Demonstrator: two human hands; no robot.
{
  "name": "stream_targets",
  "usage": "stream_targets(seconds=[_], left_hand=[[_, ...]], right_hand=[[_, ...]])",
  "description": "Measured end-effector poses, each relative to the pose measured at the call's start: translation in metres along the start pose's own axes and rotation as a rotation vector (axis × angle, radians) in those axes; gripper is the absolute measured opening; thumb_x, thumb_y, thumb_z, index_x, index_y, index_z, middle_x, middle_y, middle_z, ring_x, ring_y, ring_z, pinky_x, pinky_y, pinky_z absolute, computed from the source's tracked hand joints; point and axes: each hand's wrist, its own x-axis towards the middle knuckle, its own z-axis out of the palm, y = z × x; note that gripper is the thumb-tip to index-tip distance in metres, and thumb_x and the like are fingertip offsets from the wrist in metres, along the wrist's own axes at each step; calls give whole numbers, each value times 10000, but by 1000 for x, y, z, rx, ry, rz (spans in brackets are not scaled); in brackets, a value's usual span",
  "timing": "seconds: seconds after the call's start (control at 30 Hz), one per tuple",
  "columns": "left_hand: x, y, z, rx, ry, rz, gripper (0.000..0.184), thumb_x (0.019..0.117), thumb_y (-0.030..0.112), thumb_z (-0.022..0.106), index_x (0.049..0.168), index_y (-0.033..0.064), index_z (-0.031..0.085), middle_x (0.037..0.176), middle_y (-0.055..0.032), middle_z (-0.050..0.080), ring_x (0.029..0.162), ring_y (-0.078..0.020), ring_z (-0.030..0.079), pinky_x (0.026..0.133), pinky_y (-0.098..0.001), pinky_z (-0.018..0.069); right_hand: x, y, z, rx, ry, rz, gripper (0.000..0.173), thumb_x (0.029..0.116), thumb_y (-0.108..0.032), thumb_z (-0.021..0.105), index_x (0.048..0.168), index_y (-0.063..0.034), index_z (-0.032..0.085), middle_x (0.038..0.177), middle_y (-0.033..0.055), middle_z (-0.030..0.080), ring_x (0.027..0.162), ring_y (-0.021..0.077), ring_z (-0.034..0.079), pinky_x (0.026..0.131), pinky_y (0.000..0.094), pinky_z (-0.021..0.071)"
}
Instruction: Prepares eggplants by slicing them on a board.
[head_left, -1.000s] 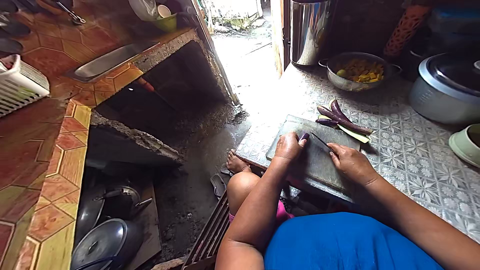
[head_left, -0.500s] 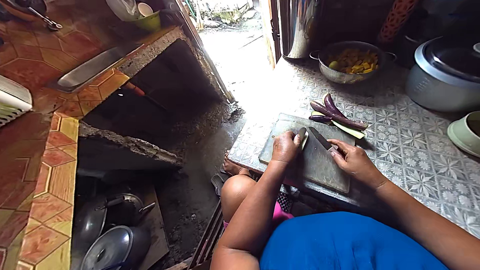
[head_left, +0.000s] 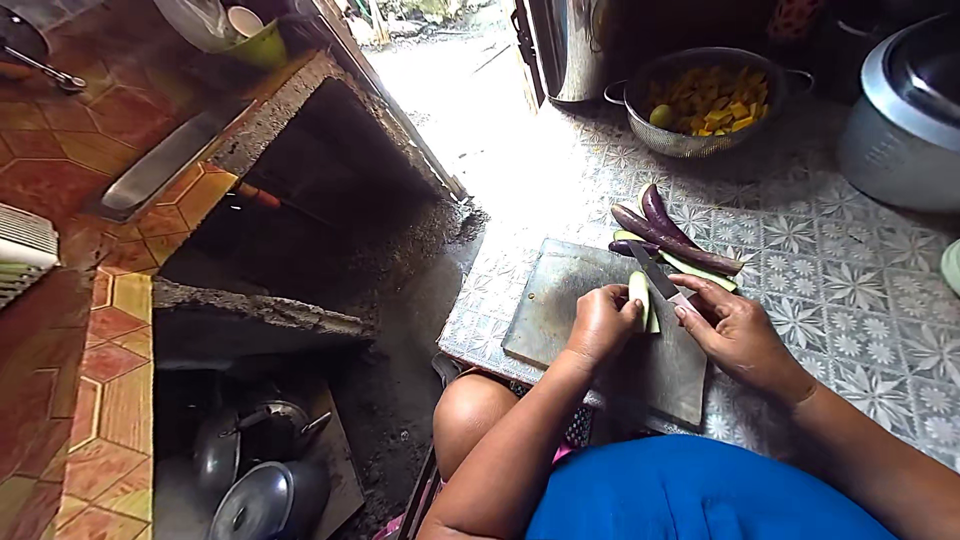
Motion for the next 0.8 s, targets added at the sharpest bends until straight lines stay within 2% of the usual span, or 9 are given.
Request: stream_targets(seconds=[0.1, 0.2, 0.27, 0.33, 0.43, 0.57, 0.63, 0.8], left_hand=[[1, 7, 5, -1, -17, 38, 304, 1023, 185, 596, 1267, 24, 680, 1072, -90, 757, 953, -137, 726, 921, -345, 565], [-10, 1, -3, -158, 18, -17, 267, 1019, 172, 620, 1225, 8, 664, 1021, -94, 741, 833, -126, 728, 782, -322, 611], [-23, -9, -13, -230, 97, -41, 250, 1001, 175, 652, 1190, 12, 669, 960, -71, 736, 744, -104, 700, 689, -298, 595], [-34, -20, -22, -222, 171, -62, 259, 979, 182, 678, 1190, 33, 666, 889, -35, 731, 675, -76, 669, 637, -269, 564], [-45, -33, -23, -190, 213, -160, 281, 963, 178, 709, 1196, 37, 642, 790, -24, 704, 584, -84, 648, 574, -270, 566], [-47, -38, -17, -162, 268, -170, 299, 945, 170, 725, 1187, 25, 625, 738, -12, 671, 567, -83, 637, 580, -272, 569], [-47, -39, -13, -121, 291, -136, 270, 932, 176, 731, 1138, 29, 639, 732, 1, 666, 583, -78, 639, 602, -270, 572], [-48, -42, -9, -42, 325, -85, 247, 922, 191, 732, 1087, 27, 650, 745, -2, 676, 612, -72, 647, 624, -264, 570]], right_hand=[[2, 0, -5, -23, 20, -10, 395, 977, -195, 550, 1324, -42, 662, 783, 10, 674, 632, 36, 585, 609, 197, 510], [0, -4, -12, -77, 25, -49, 401, 977, -209, 542, 1318, -39, 668, 743, 2, 650, 597, 32, 550, 574, 191, 487], [-3, -8, -12, -130, 17, -90, 402, 981, -212, 526, 1315, -45, 676, 721, 11, 631, 568, 56, 513, 539, 216, 461], [-10, -10, -5, -164, -15, -112, 406, 975, -213, 514, 1307, -55, 688, 745, 40, 659, 568, 109, 538, 534, 280, 482], [-21, -12, 10, -222, -56, -166, 399, 954, -197, 517, 1273, -59, 713, 802, 72, 709, 573, 158, 597, 534, 328, 521], [-29, -14, 27, -369, -59, -319, 407, 906, -150, 513, 1226, -36, 739, 772, 103, 715, 555, 237, 662, 468, 389, 520], [-33, -16, 31, -420, -70, -349, 405, 900, -138, 510, 1215, -35, 742, 733, 96, 691, 518, 237, 641, 429, 382, 493], [-36, -23, 35, -529, -84, -379, 422, 874, -94, 508, 1215, -26, 747, 689, 91, 663, 482, 230, 610, 407, 359, 468]])
